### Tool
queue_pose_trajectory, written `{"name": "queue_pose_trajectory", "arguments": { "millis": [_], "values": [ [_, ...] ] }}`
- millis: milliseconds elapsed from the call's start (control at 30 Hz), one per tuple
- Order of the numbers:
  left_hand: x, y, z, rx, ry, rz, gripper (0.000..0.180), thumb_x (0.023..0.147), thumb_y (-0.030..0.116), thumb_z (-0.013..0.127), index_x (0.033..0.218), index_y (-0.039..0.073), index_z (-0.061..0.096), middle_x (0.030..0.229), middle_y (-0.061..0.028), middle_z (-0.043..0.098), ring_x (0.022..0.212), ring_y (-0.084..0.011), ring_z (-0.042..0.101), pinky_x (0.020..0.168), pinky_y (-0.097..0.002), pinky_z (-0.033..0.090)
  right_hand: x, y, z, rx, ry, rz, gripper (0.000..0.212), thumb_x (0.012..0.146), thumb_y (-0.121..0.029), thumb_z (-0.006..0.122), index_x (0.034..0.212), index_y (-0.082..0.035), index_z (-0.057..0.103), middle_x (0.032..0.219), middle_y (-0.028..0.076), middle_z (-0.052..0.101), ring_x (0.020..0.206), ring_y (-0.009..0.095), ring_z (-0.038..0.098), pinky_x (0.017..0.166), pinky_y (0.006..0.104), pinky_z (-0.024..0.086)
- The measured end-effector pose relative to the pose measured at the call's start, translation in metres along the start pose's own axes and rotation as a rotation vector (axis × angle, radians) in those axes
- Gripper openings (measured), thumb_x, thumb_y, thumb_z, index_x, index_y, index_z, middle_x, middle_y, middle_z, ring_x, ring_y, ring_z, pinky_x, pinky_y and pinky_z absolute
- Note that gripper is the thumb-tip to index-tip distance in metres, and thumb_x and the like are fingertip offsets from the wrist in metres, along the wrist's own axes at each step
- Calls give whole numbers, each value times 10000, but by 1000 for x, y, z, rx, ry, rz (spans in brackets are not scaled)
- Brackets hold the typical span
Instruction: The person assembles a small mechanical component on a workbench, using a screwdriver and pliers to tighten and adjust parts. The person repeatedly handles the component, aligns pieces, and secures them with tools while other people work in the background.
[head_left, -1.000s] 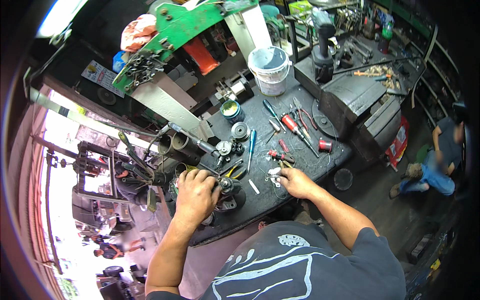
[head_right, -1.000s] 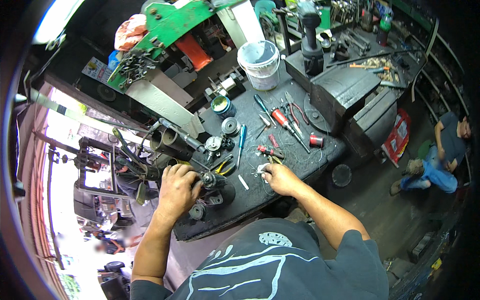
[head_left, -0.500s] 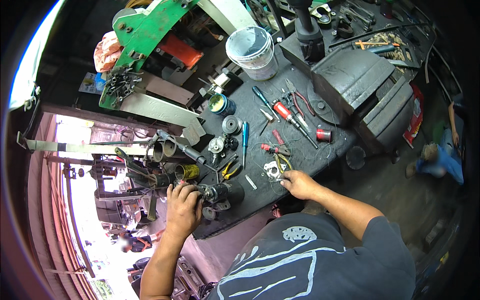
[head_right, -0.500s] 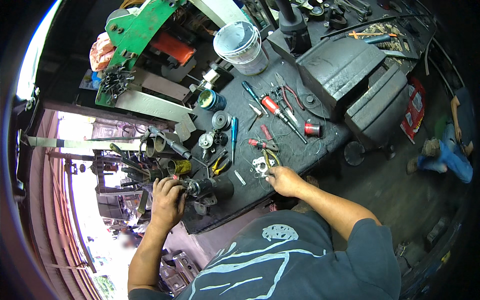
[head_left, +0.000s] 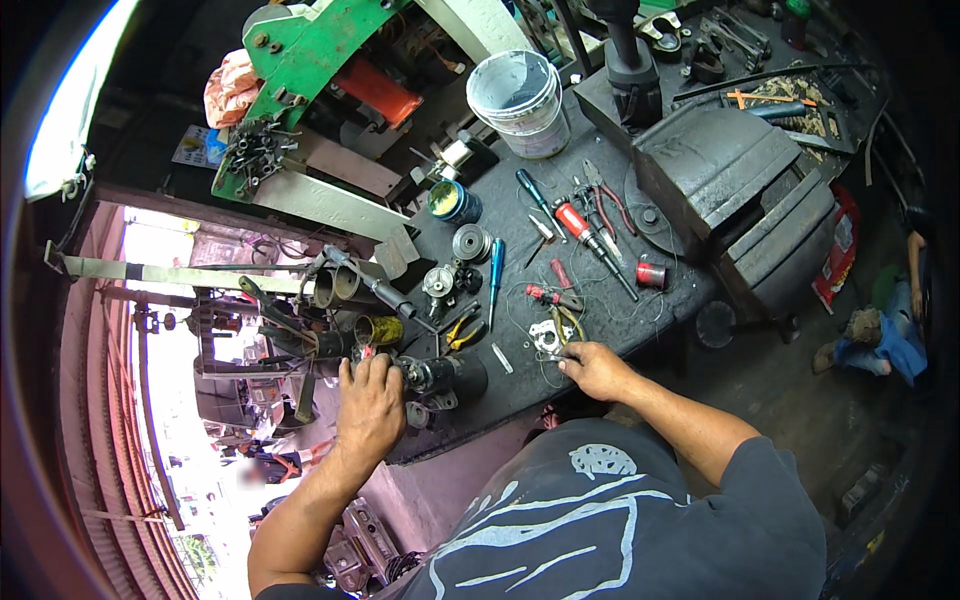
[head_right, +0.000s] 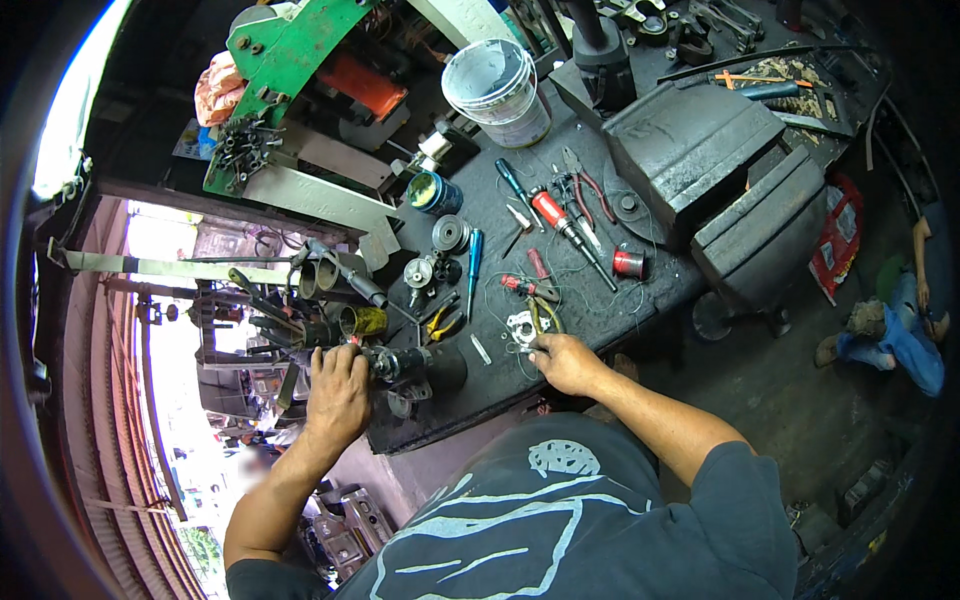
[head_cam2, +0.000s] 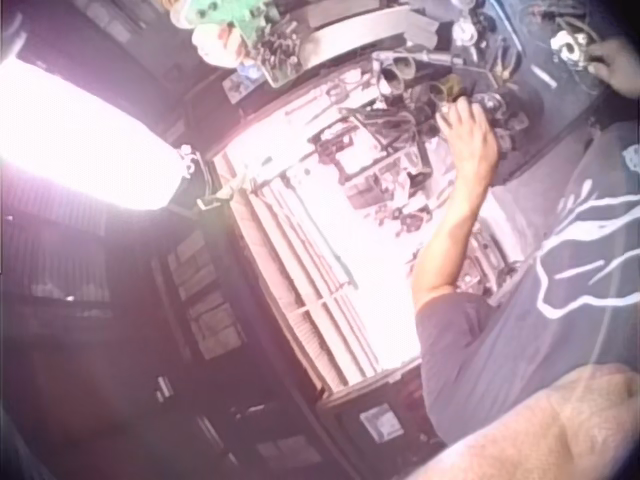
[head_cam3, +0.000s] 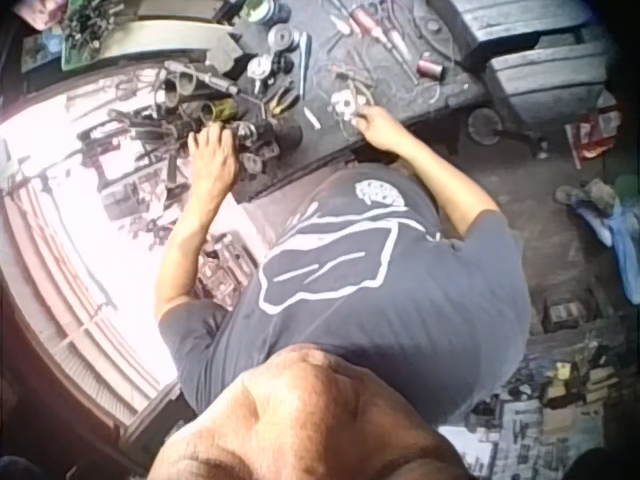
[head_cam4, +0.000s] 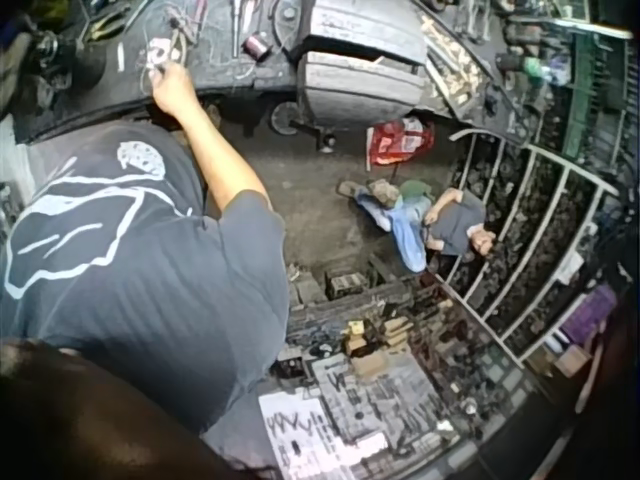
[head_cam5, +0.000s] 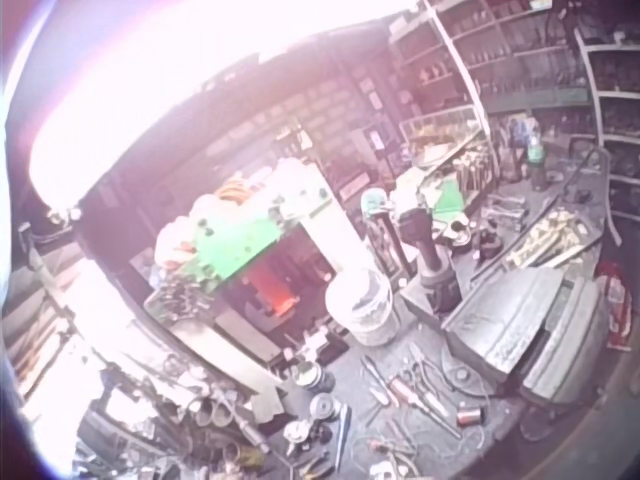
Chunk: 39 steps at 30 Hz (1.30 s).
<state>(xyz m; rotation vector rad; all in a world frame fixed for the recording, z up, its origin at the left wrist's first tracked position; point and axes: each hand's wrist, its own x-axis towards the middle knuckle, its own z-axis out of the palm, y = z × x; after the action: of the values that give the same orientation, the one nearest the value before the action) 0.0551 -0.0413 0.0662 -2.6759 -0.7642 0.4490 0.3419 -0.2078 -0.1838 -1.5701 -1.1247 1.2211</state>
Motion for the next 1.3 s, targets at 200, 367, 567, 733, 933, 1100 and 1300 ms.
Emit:
{"name": "queue_pose_trajectory", "arguments": {
  "millis": [200, 367, 567, 733, 933, 1100, 1300],
  "values": [
    [12, -14, -17, -193, -9, 38, 248, 934, 97, 758, 1170, 46, 702, 1256, -174, 660, 1206, -407, 631, 1108, -593, 471, 2, 8, 0, 76, 41, 78, 373, 1057, -226, 712, 1283, 67, 765, 1124, 323, 788, 1099, 461, 776, 985, 503, 589],
    [10, -25, -17, -376, 103, 85, 269, 880, 95, 861, 1136, 88, 776, 1229, -124, 714, 1203, -360, 672, 1088, -547, 496, 12, 6, 2, 108, 25, 104, 383, 1048, -236, 723, 1282, 65, 765, 1033, 308, 799, 1018, 440, 797, 937, 501, 602],
    [7, -25, -6, -401, 164, 103, 266, 877, 72, 852, 1121, 50, 749, 1245, -128, 708, 1192, -352, 671, 1109, -536, 479, 20, -3, 15, 79, -5, 89, 382, 1066, -256, 728, 1282, 58, 764, 1041, 286, 802, 981, 404, 801, 898, 486, 601],
    [4, -19, 2, -269, 183, 113, 281, 916, 98, 797, 1179, 32, 721, 1266, -133, 689, 1182, -349, 663, 1145, -593, 458, 23, -8, 41, 148, -73, 49, 346, 1078, -242, 716, 1253, 53, 762, 890, 218, 773, 841, 325, 784, 787, 465, 592],
    [0, -16, 9, -188, 173, 85, 306, 918, 64, 807, 1198, 30, 689, 1285, -145, 662, 1199, -360, 659, 1208, -622, 432, 23, -29, 57, 231, -155, -30, 278, 1116, -226, 669, 1241, 11, 743, 695, 106, 686, 453, 219, 614, 464, 413, 496],
    [2, -16, 7, -211, 208, 91, 313, 914, 83, 827, 1193, 26, 698, 1289, -148, 667, 1203, -372, 656, 1205, -598, 446, 17, -64, 49, 287, -204, 6, 272, 1104, -192, 661, 1254, 20, 740, 862, 121, 785, 801, 241, 773, 764, 410, 605],
    [7, -37, -19, -487, 19, 42, 293, 888, 105, 863, 1157, 54, 760, 1316, -134, 706, 1258, -389, 659, 1146, -507, 505, 7, -113, 34, 225, -320, -93, 290, 1113, -175, 636, 1310, 30, 693, 971, 133, 827, 882, 241, 800, 825, 412, 625]
  ]
}}
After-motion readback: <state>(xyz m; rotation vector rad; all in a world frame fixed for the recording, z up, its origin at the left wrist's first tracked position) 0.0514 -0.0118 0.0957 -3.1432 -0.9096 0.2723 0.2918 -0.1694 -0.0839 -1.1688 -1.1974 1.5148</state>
